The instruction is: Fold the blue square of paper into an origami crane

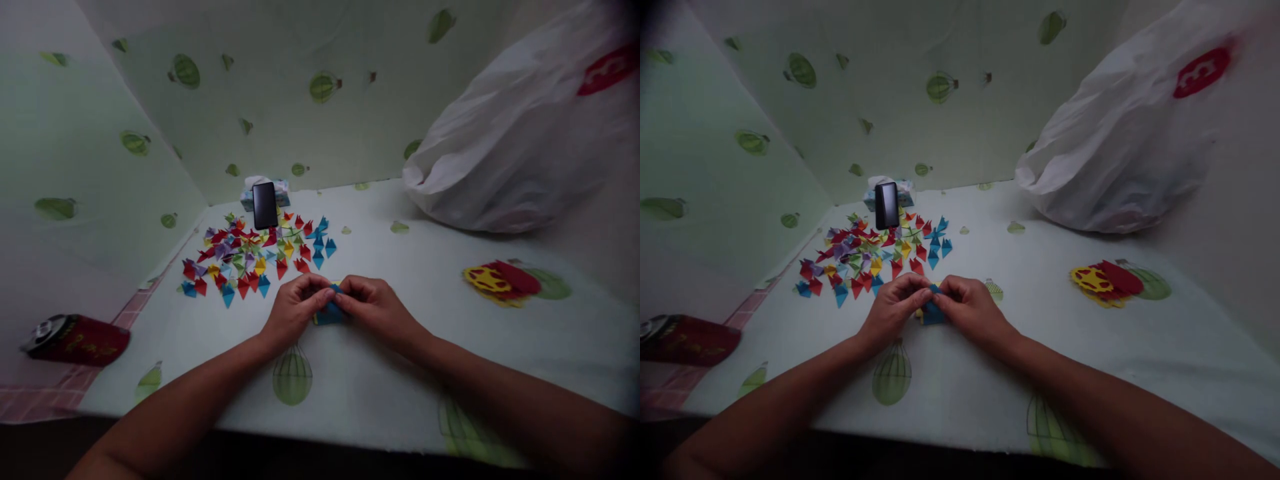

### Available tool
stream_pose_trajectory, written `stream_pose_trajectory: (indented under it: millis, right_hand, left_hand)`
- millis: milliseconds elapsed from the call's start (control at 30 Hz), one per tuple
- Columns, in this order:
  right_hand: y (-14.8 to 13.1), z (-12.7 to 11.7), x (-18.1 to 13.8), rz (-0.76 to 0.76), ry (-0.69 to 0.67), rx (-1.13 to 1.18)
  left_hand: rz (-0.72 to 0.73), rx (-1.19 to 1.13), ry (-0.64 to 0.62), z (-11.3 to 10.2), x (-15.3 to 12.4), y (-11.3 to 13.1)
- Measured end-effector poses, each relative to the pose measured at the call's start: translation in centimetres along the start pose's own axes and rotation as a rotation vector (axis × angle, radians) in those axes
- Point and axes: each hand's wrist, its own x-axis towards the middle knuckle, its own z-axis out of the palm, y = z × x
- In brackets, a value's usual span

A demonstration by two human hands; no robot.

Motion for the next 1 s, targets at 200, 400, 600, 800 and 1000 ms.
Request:
stream_pose_trajectory:
  millis: [200,400,600,800,1000]
  right_hand:
    - [0.03,-0.11,-0.25,-0.006,0.091,0.054]
    - [0.33,-0.09,-0.09,-0.009,0.062,0.06]
    - [0.15,-0.35,0.07,-0.011,0.043,0.086]
    - [0.17,-0.21,-0.02,0.027,0.087,0.108]
    - [0.46,-0.13,0.11,0.006,0.056,0.154]
  left_hand:
    - [-0.132,-0.118,-0.047,0.18,-0.15,0.31]
    - [-0.12,-0.081,-0.039,-0.1,-0.11,0.4]
    - [-0.047,0.063,-0.038,-0.41,0.05,0.15]
    - [-0.092,-0.049,-0.046,-0.32,0.14,0.32]
    - [-0.053,-0.014,0.012,-0.25,0.1,0.39]
